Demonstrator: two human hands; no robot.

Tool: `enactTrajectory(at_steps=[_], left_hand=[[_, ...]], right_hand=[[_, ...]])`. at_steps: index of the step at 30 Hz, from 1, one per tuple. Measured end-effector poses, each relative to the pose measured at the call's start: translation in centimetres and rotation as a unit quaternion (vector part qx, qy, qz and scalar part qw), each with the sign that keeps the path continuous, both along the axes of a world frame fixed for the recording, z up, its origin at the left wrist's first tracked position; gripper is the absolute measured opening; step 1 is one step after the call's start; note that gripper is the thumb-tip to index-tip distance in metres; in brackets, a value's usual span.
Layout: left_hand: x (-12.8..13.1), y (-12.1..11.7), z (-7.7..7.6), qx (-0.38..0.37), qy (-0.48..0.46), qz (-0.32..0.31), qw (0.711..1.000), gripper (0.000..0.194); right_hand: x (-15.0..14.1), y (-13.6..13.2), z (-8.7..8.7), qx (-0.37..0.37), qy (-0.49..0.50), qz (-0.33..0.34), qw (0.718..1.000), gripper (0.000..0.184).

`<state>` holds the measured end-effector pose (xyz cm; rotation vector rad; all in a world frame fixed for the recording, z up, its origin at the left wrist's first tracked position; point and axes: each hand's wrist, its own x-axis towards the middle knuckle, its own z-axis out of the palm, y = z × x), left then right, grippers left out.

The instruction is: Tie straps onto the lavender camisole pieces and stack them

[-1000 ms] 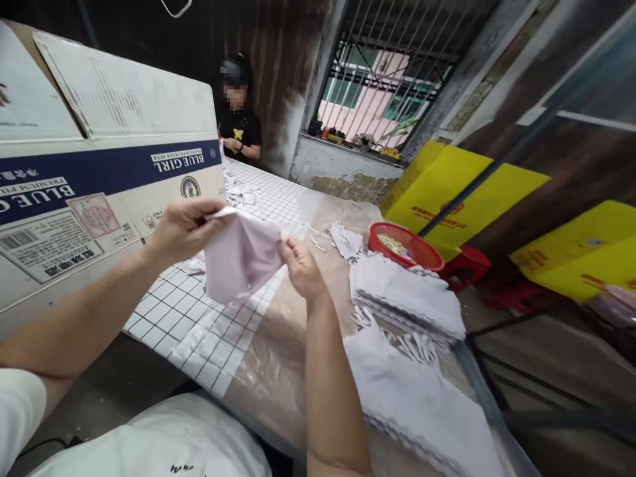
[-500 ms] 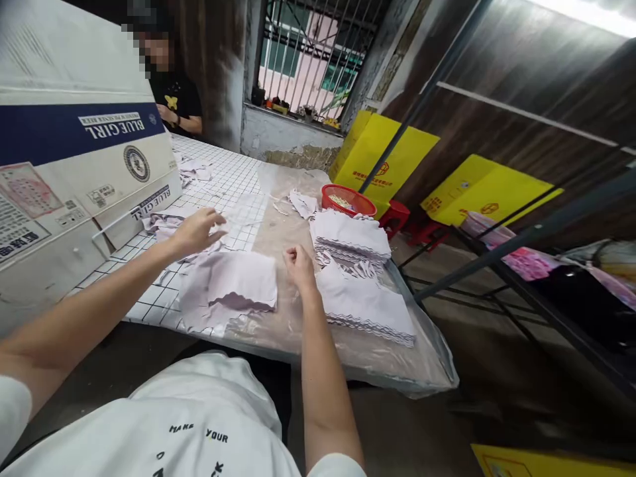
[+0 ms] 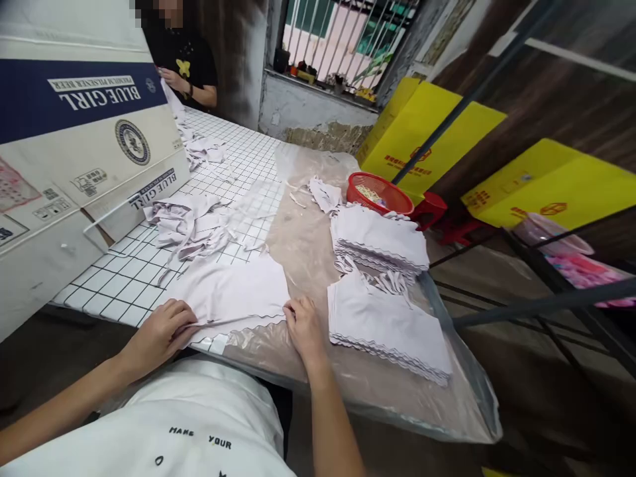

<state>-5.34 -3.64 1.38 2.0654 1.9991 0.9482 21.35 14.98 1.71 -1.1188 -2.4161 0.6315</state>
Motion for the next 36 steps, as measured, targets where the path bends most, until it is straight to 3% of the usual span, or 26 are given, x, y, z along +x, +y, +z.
enactTrajectory(at_steps=[9, 14, 18, 24, 28, 32, 36], left_hand=[[-0.4, -1.5, 2.6, 0.071, -0.103, 0.05, 0.991, 0.013], [0.5, -2.1, 0.9, 0.023, -0.036, 0.085, 0.995, 0.005], [0.3, -2.8, -0.4, 0.017, 0.007, 0.072, 0.997, 0.009], [-0.6, -3.4, 0.1, 0.04, 0.029, 0.05, 0.998, 0.011], [-0.6, -3.1, 0.2, 0.048, 0.035, 0.036, 0.998, 0.01], [-1.2, -3.0, 0.1, 0.077, 0.044, 0.044, 0.995, 0.013], [-1.4, -3.5, -0.1, 0.064, -0.007, 0.058, 0.996, 0.012]], right_hand=[[1.0, 0.2, -1.4, 0.01, 0.05, -0.003, 0.999, 0.026], [0.8, -0.1, -1.1, -0.009, 0.051, -0.009, 0.999, 0.024], [1.2, -0.3, -0.7, -0.026, 0.048, -0.054, 0.997, 0.022], [1.1, -1.2, -0.2, -0.054, 0.047, -0.066, 0.995, 0.014], [0.7, -1.6, -0.4, -0.034, 0.02, -0.062, 0.997, 0.009], [1.6, -1.5, -0.7, 0.002, -0.002, -0.075, 0.997, 0.017], [2.7, -1.9, -0.3, -0.001, 0.018, -0.06, 0.998, 0.013]])
